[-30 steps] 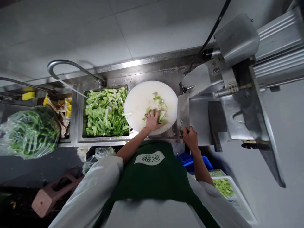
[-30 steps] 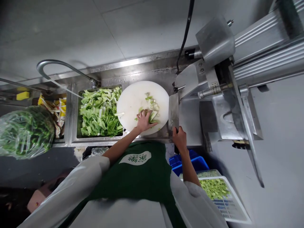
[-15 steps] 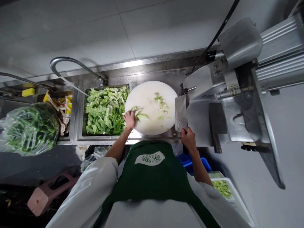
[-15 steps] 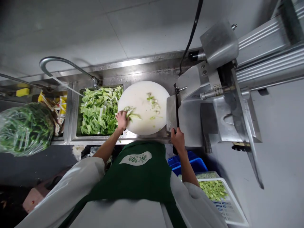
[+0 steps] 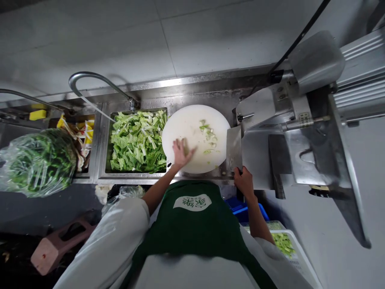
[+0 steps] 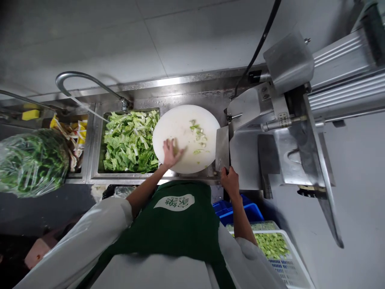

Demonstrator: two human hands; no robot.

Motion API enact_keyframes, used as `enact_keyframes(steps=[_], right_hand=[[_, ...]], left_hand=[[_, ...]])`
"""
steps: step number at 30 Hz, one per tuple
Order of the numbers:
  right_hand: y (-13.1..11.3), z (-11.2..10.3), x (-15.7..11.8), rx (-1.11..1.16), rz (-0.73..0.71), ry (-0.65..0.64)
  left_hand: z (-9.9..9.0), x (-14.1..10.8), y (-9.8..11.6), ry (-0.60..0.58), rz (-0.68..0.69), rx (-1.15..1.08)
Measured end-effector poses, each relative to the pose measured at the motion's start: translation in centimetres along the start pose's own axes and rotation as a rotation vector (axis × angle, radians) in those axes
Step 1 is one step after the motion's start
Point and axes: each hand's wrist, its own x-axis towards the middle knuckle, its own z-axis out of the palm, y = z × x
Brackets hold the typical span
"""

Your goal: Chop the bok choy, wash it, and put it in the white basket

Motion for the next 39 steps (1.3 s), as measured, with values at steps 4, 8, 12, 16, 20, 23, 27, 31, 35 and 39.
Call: enact_keyframes(steps=[4,8,12,16,20,23,27,31,35,39], right_hand=[[0.7,0.3,-0.6,0.113,0.069,-0.05],[1.7,1.4,-1.2,0.34,0.163,-0.135],[2.6,2.9,-1.2,0.423,0.196,-0.165],[2.3,4.5,-0.3,0.486,0.2,-0.174],[0.9,6.0,1.6,0.495,0.142,-0.22],[-0.7,6.7,3.1,0.499,0.141,-0.3],[-2.3,7.6,4.3,0.478,0.046,-0.386],[-3.2,9.5,4.4,0.429,-0.049,-0.472],[-4.4,12.8,3.2,0.384,-0.124,-0.611],[-7.9,17.4,-0.2,0.31,-0.205,-0.924]], left_hand=[[6.5,-1.9,6.2,-0.139,0.191,0.078],[6.8,3.2,6.8,-0.096,0.235,0.05],[5.2,10.6,5.1,-0.219,0.377,-0.005],[5.4,12.5,5.6,-0.375,0.644,-0.072],[6.7,9.1,7.4,-0.311,0.709,-0.119],[7.1,6.9,8.2,-0.224,0.601,-0.145],[7.3,5.7,8.5,-0.165,0.511,-0.11],[7.7,4.4,8.3,-0.032,0.303,-0.123],[6.0,2.2,6.0,0.105,0.083,-0.144],[0.0,-2.2,0.8,0.325,-0.129,-0.1]])
